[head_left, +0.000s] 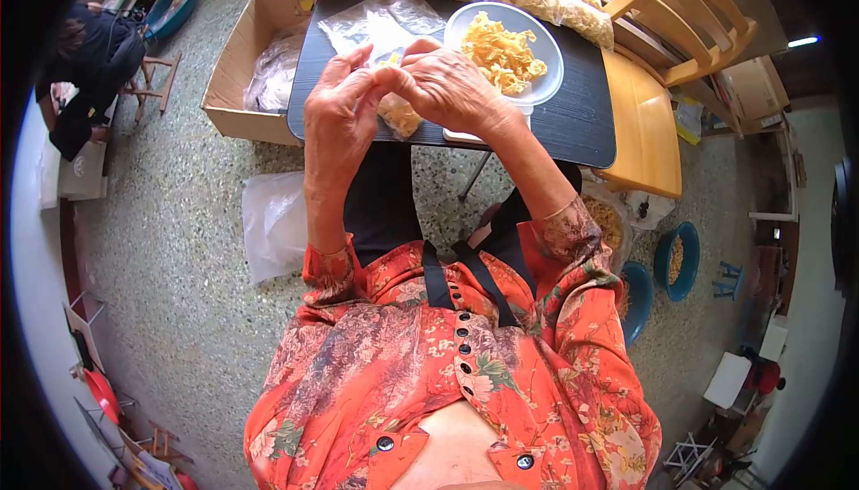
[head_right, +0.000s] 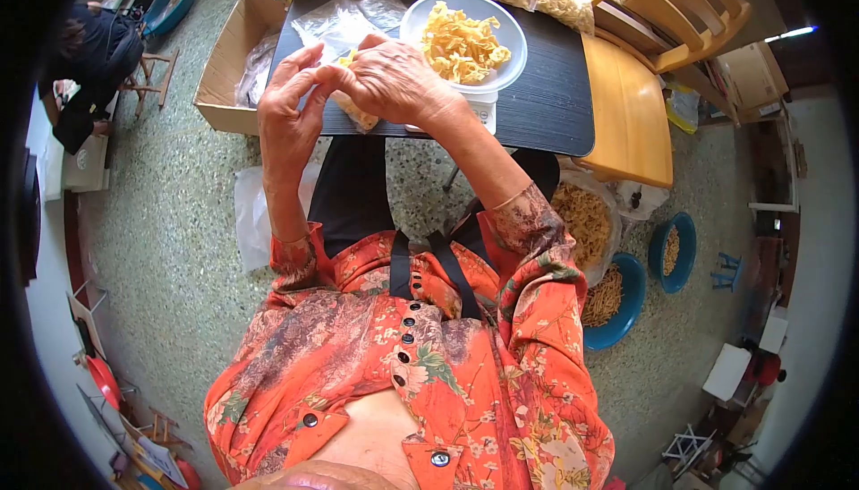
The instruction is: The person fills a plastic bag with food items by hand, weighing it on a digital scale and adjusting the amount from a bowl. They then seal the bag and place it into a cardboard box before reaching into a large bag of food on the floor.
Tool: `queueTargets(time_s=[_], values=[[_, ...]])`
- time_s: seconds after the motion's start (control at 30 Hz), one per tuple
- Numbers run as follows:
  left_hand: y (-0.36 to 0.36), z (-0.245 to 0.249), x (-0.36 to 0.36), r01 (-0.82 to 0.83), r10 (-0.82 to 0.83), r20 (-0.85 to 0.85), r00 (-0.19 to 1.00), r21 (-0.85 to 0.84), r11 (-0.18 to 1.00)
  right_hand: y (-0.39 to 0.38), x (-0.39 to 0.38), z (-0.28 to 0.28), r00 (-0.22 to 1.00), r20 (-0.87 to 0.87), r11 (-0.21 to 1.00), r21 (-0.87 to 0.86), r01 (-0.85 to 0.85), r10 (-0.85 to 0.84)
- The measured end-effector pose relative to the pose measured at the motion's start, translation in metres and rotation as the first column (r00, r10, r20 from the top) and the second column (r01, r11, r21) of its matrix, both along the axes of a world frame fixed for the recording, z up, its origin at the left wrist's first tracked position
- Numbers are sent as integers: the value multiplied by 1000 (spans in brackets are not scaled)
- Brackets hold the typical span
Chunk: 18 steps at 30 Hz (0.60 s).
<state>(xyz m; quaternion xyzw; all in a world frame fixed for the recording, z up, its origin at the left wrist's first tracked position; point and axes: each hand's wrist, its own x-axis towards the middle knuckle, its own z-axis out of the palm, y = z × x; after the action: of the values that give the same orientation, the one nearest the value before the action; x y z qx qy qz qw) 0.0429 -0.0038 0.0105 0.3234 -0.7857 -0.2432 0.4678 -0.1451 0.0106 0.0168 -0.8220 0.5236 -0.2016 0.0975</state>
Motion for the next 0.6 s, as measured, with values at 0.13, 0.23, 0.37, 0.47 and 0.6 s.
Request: queueTargets(time_s=[0.13, 0.23, 0.37, 0.47, 0.6], values=[[-1, -3, -1, -5, 5, 25, 1000, -8, 1000, 6, 4, -2, 994, 106, 999, -32, 25, -22], [0, -4, -4, -4, 4, 23, 1000, 6, 1000, 13, -9, 6, 977, 207, 986, -142, 84, -53], [2, -2, -4, -12, 11, 19, 1000, 22, 1000, 18, -56, 14, 909, 347, 878, -330, 347, -229], [3, -1, -5, -18, 18, 6, 1000, 7, 1000, 20, -96, 8, 872, 158, 820, -295, 490, -463], [7, 2, -8, -8, 8, 11, 1000, 6, 1000, 17, -117, -8, 843, 19, 806, -284, 519, -537]])
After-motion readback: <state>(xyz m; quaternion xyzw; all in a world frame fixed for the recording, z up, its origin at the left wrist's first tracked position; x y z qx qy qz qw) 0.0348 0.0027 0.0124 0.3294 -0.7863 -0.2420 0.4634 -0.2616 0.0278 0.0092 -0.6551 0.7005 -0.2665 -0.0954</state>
